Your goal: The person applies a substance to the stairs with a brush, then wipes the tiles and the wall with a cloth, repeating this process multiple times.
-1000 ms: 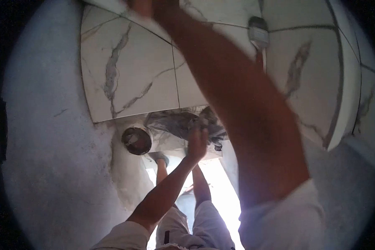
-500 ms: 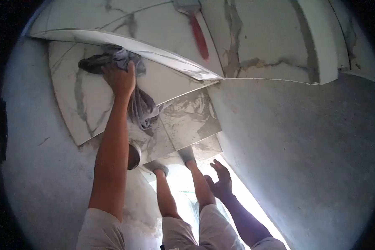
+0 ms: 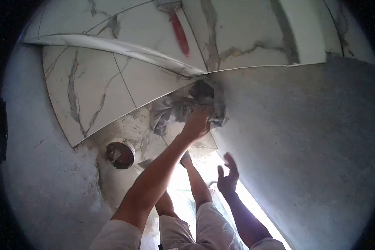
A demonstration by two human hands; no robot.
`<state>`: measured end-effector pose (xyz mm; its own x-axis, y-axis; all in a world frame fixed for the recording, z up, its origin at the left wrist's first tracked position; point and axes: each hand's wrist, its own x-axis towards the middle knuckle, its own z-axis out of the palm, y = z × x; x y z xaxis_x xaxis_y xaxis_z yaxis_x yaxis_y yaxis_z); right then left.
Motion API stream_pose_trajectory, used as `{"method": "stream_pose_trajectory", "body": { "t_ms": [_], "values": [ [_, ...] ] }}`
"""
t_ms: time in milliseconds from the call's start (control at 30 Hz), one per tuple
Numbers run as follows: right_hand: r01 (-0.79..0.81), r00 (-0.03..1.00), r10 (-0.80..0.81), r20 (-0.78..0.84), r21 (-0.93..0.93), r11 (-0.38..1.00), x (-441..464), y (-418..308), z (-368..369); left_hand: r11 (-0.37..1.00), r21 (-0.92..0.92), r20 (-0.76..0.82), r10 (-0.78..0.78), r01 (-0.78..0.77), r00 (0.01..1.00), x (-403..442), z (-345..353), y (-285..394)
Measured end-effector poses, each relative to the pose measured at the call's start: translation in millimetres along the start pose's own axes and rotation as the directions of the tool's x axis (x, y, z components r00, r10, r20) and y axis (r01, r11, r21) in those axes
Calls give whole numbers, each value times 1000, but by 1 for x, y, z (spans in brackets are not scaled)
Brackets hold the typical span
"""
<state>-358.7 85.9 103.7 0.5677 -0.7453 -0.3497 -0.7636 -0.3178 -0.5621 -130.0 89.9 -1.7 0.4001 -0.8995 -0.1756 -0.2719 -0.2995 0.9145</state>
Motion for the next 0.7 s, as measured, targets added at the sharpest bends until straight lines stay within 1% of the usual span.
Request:
{"method": "stream_pose_trajectory", "body": {
  "t_ms": [33, 67, 100, 133, 167, 200, 233, 267, 300, 333, 367, 400, 433, 467, 500, 533, 567, 600, 633, 667, 700],
  "values": [
    [-36, 992, 56, -112, 170, 985, 15, 2, 8, 998, -23, -201, 55, -60, 978, -16, 2, 1],
    [-20, 989, 45, -142, 172, 985, 37, -12, 11, 992, -34, -395, 99, -122, 914, -30, 2, 1],
    [-65, 987, 123, -100, 451, 890, 59, -23, 22, 992, -29, -389, 101, -122, 916, -41, -4, 3],
    [-133, 989, 151, -6, 429, 893, 84, -34, 27, 994, -43, -345, 84, -105, 935, -51, -13, 6],
    [-162, 983, 181, 30, 603, 781, 105, -54, 37, 994, -54, -301, 69, -90, 951, -56, -20, 6],
    [-96, 994, 108, 28, 712, 696, 131, -60, 52, 994, -48, -296, 75, -94, 952, -54, -23, 3],
    [-235, 970, 188, 153, 790, 567, 153, -57, 64, 987, 34, -290, 158, -154, 944, -50, -24, -1],
    [-296, 955, 193, 225, 697, 653, 166, -77, 61, 970, 116, -276, 239, -214, 931, -46, -28, -7],
    [-344, 934, 202, 295, 591, 729, 177, -98, 58, 997, -31, -201, 64, -72, 977, -42, -50, 3],
    [-346, 934, 205, 292, 597, 724, 184, -101, 68, 997, -27, -193, 67, -74, 979, -41, -58, 2],
    [-205, 979, 178, 103, 508, 836, 188, -104, 78, 990, 116, -180, 95, -75, 979, -42, -66, 1],
    [-77, 990, 116, -81, 377, 923, 193, -107, 88, 964, 255, -165, 120, -76, 979, -43, -74, -1],
    [-82, 989, 122, -82, 379, 922, 197, -113, 97, 967, 244, -175, 122, -77, 977, -46, -93, -5],
    [-61, 940, 127, -318, 210, 976, 203, -121, 106, 968, 237, -178, 131, -86, 975, -51, -117, -16],
    [-81, 839, 87, -537, 34, 996, 210, -128, 114, 952, 305, -332, 72, 35, 941, -60, -134, -31],
    [-92, 830, 102, -548, 45, 995, 218, -131, 126, 923, 350, -478, 27, 163, 878, -74, -151, -52],
    [-131, 836, 76, -544, -64, 989, 226, -131, 141, 849, 475, -575, 100, 232, 812, -90, -173, -84],
    [-168, 843, 51, -535, -173, 971, 233, -131, 152, 845, 429, -653, 46, 319, 756, -103, -198, -101],
    [-124, 852, 65, -519, -80, 989, 237, -131, 157, 771, 543, -655, 140, 333, 743, -119, -222, -132],
    [-137, 851, 77, -519, -79, 987, 230, -132, 162, 683, 639, -646, 228, 354, 729, -130, -232, -154],
    [-101, 914, 20, -406, -180, 978, 217, -133, 166, 684, 644, -632, 225, 342, 741, -134, -230, -154]
  ]
}}
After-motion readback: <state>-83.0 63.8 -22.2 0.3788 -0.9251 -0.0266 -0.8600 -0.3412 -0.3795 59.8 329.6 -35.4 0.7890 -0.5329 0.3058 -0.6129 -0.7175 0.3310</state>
